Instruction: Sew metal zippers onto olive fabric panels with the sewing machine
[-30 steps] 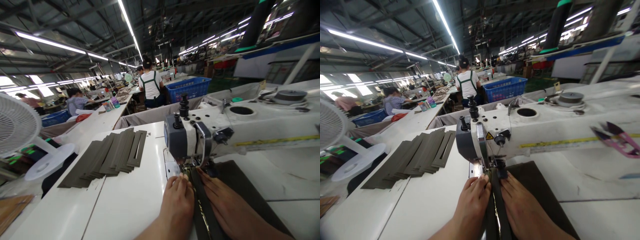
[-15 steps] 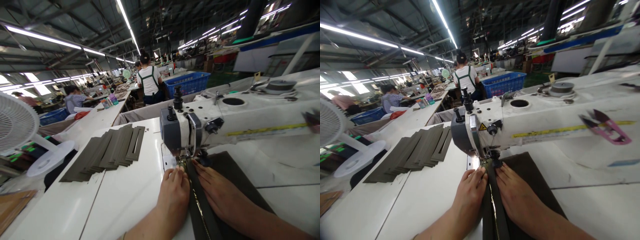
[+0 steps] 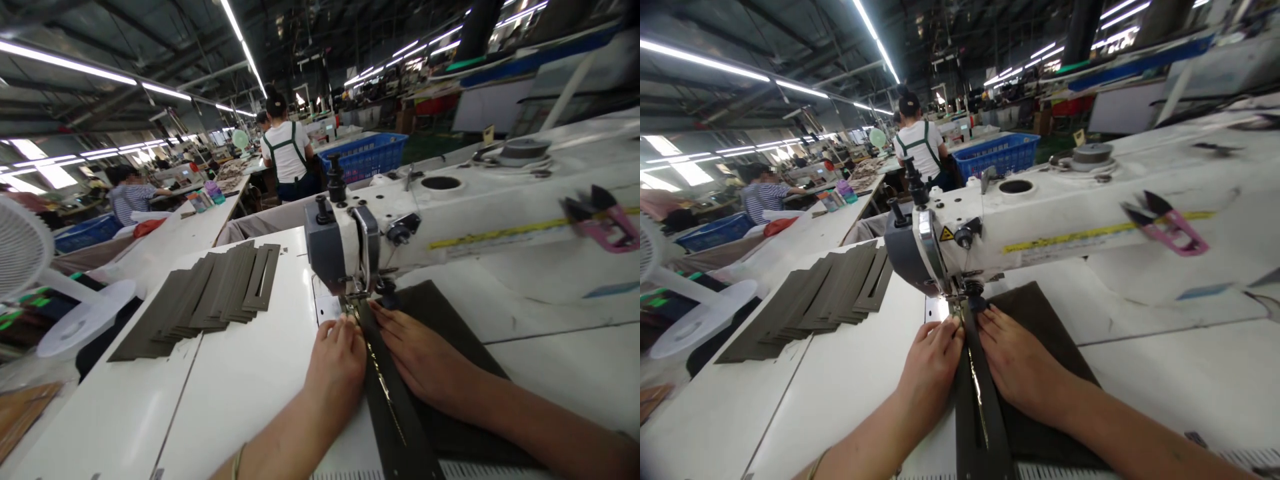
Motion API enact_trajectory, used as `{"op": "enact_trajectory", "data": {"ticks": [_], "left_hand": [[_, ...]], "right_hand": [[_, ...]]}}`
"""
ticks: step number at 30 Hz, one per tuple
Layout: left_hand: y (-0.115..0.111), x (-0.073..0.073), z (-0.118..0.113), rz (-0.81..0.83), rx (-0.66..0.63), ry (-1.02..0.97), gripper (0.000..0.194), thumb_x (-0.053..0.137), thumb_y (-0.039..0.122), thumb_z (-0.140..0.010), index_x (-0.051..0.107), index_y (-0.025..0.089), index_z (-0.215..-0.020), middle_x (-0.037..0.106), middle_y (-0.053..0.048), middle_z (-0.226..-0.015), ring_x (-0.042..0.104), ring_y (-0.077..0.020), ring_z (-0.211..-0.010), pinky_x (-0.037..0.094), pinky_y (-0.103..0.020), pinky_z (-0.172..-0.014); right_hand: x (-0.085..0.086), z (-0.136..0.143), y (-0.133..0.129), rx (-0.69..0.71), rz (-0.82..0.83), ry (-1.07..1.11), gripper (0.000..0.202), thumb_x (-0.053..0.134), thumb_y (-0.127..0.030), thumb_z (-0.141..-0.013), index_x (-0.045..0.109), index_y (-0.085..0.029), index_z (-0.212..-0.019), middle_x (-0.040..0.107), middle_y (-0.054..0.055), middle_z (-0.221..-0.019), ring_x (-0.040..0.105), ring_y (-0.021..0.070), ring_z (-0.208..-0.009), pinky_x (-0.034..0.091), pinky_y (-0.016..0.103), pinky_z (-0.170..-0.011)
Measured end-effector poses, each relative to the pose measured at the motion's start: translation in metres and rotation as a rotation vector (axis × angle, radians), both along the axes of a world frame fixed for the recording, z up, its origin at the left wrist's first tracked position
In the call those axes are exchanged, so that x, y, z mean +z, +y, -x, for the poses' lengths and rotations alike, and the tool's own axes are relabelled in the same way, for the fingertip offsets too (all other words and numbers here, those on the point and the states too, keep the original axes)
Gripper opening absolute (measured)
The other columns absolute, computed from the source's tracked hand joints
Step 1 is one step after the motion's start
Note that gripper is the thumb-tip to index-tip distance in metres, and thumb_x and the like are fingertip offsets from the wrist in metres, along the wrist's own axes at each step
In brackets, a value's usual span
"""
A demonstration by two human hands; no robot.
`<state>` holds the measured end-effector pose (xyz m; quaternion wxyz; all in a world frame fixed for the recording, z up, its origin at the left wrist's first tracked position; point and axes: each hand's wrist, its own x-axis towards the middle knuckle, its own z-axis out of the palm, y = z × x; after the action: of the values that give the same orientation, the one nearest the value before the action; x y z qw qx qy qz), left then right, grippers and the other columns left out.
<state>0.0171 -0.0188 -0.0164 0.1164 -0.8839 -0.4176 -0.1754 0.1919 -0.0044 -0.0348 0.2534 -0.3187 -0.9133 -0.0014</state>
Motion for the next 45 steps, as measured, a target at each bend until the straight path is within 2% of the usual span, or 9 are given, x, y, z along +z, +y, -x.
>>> {"op": "enact_trajectory", "data": {"ticks": [7, 13, 17, 20, 22, 26, 29, 35, 45], "left_hand": [[0.004, 0.007, 0.001, 0.092, 0.005, 0.050, 0.012, 0.047, 0.008, -0.087, 0.058, 0.008, -0.093, 0.060, -0.011, -0.097, 0.058, -0.0209, -0.091, 0.047, -0.036, -0.087], [0.011, 0.012, 0.002, 0.127, 0.027, 0.049, 0.009, 0.050, 0.010, -0.085, 0.057, 0.010, -0.091, 0.059, -0.009, -0.089, 0.058, -0.0217, -0.085, 0.051, -0.036, -0.080], [0.013, 0.007, 0.003, 0.111, 0.035, 0.001, 0.009, 0.051, 0.009, -0.084, 0.057, 0.011, -0.090, 0.059, -0.009, -0.087, 0.057, -0.0215, -0.081, 0.052, -0.036, -0.077], [0.014, 0.004, 0.005, 0.105, 0.031, -0.051, 0.010, 0.051, 0.009, -0.083, 0.057, 0.012, -0.091, 0.059, -0.009, -0.089, 0.056, -0.0209, -0.081, 0.052, -0.036, -0.077], [0.015, 0.004, 0.007, 0.111, 0.025, -0.074, 0.013, 0.051, 0.009, -0.082, 0.057, 0.013, -0.093, 0.059, -0.009, -0.091, 0.057, -0.0206, -0.083, 0.052, -0.037, -0.077], [0.010, 0.008, 0.014, 0.133, 0.006, -0.118, 0.023, 0.054, 0.007, -0.079, 0.058, 0.014, -0.101, 0.062, -0.007, -0.098, 0.060, -0.0189, -0.090, 0.052, -0.033, -0.081], [0.001, 0.009, 0.015, 0.130, -0.024, -0.129, 0.021, 0.055, 0.007, -0.080, 0.060, 0.015, -0.099, 0.065, -0.005, -0.101, 0.062, -0.0177, -0.091, 0.050, -0.033, -0.085], [-0.014, 0.006, 0.008, 0.048, -0.050, -0.008, 0.012, 0.056, 0.015, -0.083, 0.061, 0.011, -0.092, 0.065, -0.011, -0.104, 0.061, -0.0213, -0.097, 0.048, -0.035, -0.089], [-0.004, 0.012, 0.008, 0.064, -0.059, 0.010, 0.009, 0.051, 0.013, -0.085, 0.059, 0.014, -0.089, 0.066, -0.008, -0.096, 0.062, -0.0184, -0.092, 0.045, -0.035, -0.093]], "right_hand": [[-0.004, 0.002, 0.002, -0.015, -0.012, 0.032, 0.044, 0.036, -0.009, -0.081, 0.050, -0.004, -0.123, 0.055, 0.020, -0.120, 0.046, 0.0258, -0.118, 0.040, 0.047, -0.100], [-0.004, 0.002, 0.010, -0.010, -0.032, 0.075, 0.043, 0.037, -0.010, -0.082, 0.050, -0.006, -0.123, 0.056, 0.019, -0.119, 0.050, 0.0248, -0.115, 0.042, 0.046, -0.097], [0.013, -0.008, -0.010, -0.028, -0.100, 0.030, 0.045, 0.039, -0.009, -0.079, 0.050, -0.009, -0.124, 0.056, 0.016, -0.122, 0.050, 0.0226, -0.116, 0.044, 0.043, -0.096], [0.018, -0.011, -0.038, 0.022, -0.241, 0.054, 0.041, 0.047, -0.022, -0.078, 0.056, -0.010, -0.116, 0.061, 0.015, -0.114, 0.055, 0.0241, -0.109, 0.048, 0.038, -0.090], [0.011, -0.006, -0.055, 0.050, -0.312, 0.099, 0.033, 0.047, -0.024, -0.080, 0.062, -0.014, -0.108, 0.066, 0.012, -0.104, 0.060, 0.0228, -0.099, 0.050, 0.035, -0.086], [-0.013, 0.010, -0.076, -0.052, -0.401, 0.126, 0.031, 0.039, -0.006, -0.081, 0.067, -0.015, -0.089, 0.069, 0.012, -0.093, 0.062, 0.0212, -0.093, 0.051, 0.034, -0.083], [-0.023, 0.015, -0.083, -0.063, -0.437, 0.096, 0.031, 0.040, 0.000, -0.077, 0.067, -0.014, -0.081, 0.070, 0.012, -0.087, 0.064, 0.0234, -0.089, 0.053, 0.037, -0.081], [-0.018, 0.012, -0.087, -0.025, -0.407, 0.079, 0.029, 0.043, 0.001, -0.076, 0.068, -0.012, -0.083, 0.070, 0.013, -0.088, 0.065, 0.0254, -0.088, 0.054, 0.038, -0.081], [-0.018, 0.010, -0.080, -0.029, -0.431, 0.041, 0.029, 0.045, 0.001, -0.075, 0.068, -0.014, -0.084, 0.071, 0.011, -0.085, 0.066, 0.0241, -0.084, 0.054, 0.035, -0.078]]}}
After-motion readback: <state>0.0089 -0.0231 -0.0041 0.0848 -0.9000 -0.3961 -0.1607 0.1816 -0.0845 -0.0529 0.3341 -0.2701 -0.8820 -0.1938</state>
